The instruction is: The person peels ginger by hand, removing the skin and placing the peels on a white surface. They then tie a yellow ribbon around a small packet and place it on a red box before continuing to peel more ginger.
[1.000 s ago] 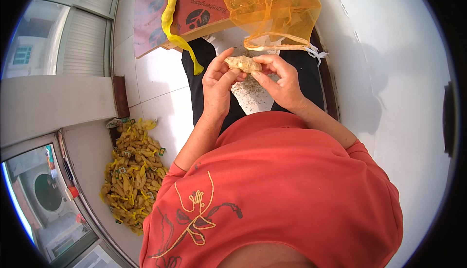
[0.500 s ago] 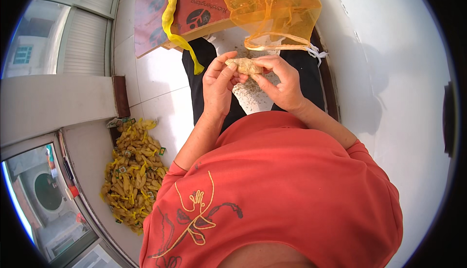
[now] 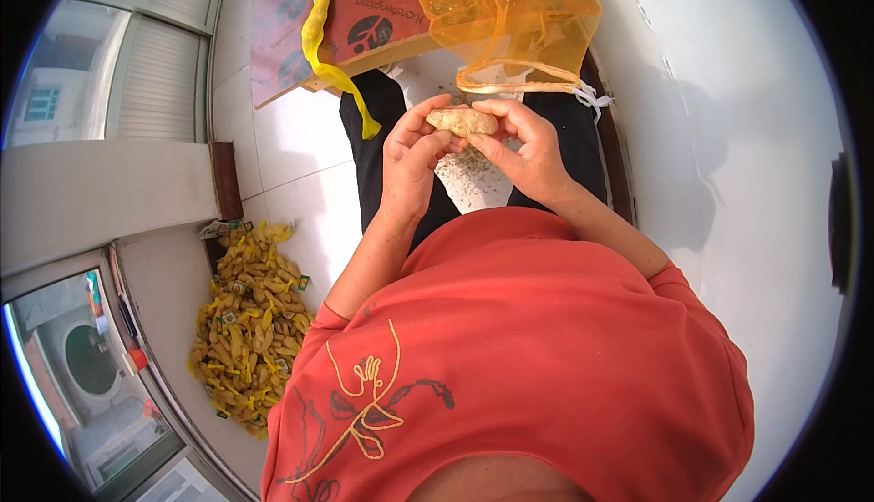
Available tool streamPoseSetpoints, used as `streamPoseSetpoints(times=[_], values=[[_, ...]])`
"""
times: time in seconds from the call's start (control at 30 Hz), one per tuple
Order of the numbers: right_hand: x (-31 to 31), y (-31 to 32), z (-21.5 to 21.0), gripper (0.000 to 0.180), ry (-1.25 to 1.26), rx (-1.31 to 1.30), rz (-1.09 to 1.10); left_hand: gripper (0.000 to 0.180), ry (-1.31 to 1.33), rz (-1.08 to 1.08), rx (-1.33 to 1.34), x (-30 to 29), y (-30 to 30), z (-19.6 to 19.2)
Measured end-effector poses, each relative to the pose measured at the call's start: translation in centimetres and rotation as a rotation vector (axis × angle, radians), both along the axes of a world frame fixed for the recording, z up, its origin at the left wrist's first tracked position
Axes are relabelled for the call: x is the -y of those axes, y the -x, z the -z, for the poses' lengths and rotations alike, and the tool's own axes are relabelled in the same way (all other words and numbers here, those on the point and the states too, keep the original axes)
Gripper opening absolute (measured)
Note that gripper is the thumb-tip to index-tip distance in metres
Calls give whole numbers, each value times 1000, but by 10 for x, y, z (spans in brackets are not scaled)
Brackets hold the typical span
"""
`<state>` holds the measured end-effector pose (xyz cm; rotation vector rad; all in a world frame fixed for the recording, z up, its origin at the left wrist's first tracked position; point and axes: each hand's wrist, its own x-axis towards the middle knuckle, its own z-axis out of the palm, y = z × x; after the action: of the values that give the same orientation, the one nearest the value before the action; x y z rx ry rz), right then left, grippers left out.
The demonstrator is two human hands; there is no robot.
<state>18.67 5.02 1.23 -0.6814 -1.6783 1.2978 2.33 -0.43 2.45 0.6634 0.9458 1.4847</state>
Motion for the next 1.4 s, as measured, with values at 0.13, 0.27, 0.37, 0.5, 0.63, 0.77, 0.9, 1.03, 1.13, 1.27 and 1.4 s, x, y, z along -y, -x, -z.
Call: streamPoseSetpoints(times=[0.13, 0.27, 0.37, 0.5, 0.63, 0.77, 0.9, 1.03, 1.13, 1.27, 1.4], values=[[-1, 0, 2, 32, -59, 23, 17, 41, 3, -15, -37, -1, -2, -1], [-1, -1, 2, 32, -51, 26, 8, 40, 6, -23, -30, 0, -3, 0], [-1, -1, 4, 32, -81, 27, 15, 39, 25, -22, 17, 0, -1, -1], [-1, -1, 3, 32, -105, 34, 20, 38, 23, -20, -17, -1, -1, -2], [-1, -1, 2, 32, -33, 9, 10, 38, 19, -23, -53, -1, -3, -1], [-2, -2, 4, 30, -41, 24, 14, 40, 37, 1, -60, 0, 0, 0], [-2, -2, 1, 26, 154, -40, -46, 41, 41, 4, -94, 0, -1, -1], [-1, -1, -7, 26, 319, -54, -71, 43, 48, -24, -117, 0, -5, -2], [-1, -1, -8, 27, 412, -95, -84, 44, 52, -36, -116, 0, -7, -3], [-1, -1, -6, 27, 441, -106, -65, 37, 47, -43, -135, 1, -6, 0], [-1, -2, -7, 27, 430, -105, -42, 16, 153, -9, -167, 2, -3, 11]])
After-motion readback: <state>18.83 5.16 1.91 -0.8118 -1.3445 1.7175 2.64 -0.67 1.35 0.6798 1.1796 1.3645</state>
